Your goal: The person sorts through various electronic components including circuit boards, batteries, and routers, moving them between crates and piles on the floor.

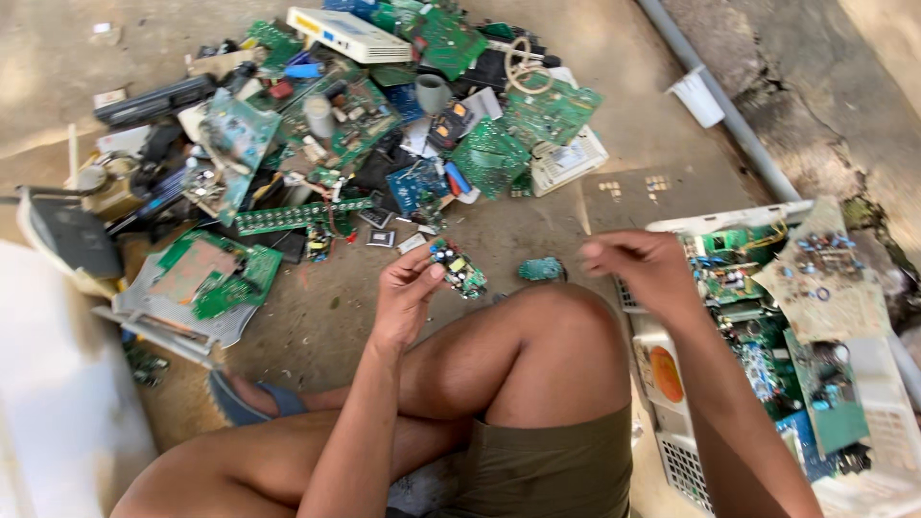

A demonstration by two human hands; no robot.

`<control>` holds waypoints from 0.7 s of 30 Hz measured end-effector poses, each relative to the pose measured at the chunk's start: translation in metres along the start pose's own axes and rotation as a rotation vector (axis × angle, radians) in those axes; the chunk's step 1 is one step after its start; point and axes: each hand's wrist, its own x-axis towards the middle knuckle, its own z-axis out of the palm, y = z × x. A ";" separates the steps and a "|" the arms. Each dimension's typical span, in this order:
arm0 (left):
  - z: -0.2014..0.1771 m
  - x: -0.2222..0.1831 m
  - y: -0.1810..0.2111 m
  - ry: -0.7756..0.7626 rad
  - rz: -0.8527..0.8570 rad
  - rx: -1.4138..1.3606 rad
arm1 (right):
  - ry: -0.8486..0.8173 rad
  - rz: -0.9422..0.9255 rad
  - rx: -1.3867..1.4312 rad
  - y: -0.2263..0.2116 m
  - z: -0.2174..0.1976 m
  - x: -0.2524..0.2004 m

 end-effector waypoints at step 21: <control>0.019 -0.009 0.069 -0.052 0.129 0.046 | -0.342 0.045 0.309 -0.012 0.156 -0.003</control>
